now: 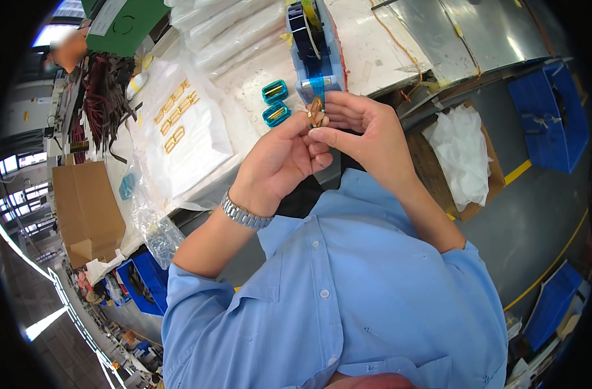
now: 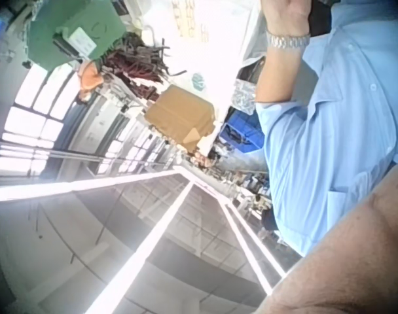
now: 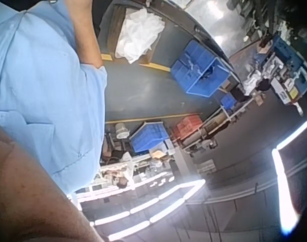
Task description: Wrapping protective blue film around gold-colored metal buckles and placing them into a plastic bag.
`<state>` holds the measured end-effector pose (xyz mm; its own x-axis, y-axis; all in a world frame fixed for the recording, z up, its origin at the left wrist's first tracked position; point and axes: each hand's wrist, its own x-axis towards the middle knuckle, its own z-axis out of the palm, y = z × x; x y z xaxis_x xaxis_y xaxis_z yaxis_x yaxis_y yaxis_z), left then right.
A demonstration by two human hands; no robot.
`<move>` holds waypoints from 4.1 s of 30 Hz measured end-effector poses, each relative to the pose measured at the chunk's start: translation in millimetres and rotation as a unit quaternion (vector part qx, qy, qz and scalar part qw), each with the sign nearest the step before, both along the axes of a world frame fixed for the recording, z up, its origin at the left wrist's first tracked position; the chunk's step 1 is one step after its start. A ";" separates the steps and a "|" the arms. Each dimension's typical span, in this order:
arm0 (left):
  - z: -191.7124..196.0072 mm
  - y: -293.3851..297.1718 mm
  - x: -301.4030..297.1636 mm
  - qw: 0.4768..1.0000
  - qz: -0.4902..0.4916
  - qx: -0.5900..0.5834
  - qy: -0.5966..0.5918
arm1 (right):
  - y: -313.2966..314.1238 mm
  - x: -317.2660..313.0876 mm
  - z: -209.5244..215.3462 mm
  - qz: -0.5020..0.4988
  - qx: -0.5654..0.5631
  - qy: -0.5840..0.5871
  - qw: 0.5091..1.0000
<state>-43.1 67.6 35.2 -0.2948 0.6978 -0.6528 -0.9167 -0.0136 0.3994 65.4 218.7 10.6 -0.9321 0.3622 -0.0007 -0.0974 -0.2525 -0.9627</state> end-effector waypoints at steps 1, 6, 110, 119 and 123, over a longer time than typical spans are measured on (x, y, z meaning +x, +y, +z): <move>0.4 0.0 0.3 1.000 0.001 0.001 -0.001 | -0.1 -0.5 -0.1 0.001 0.001 -0.001 1.000; -5.6 1.2 -4.4 1.000 -0.013 -0.002 -0.022 | -0.2 -1.8 -3.4 0.005 -0.022 0.010 1.000; -37.5 -42.1 55.1 0.746 0.041 -0.066 0.661 | -9.2 29.7 -38.2 0.062 -0.096 -0.064 0.991; -22.4 -52.3 44.5 0.522 0.000 -0.156 0.839 | -33.0 21.7 -12.3 -0.030 0.129 -0.068 0.989; -17.9 -57.4 25.4 0.521 -0.014 -0.187 0.833 | -32.9 5.9 -18.1 0.004 0.071 -0.057 0.996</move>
<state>-17.7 10.2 17.3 -0.6629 0.6332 0.3996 0.7073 0.3546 0.6115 71.4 185.9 -7.4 -0.9314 0.3596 -0.0568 0.0168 -0.1135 -0.9934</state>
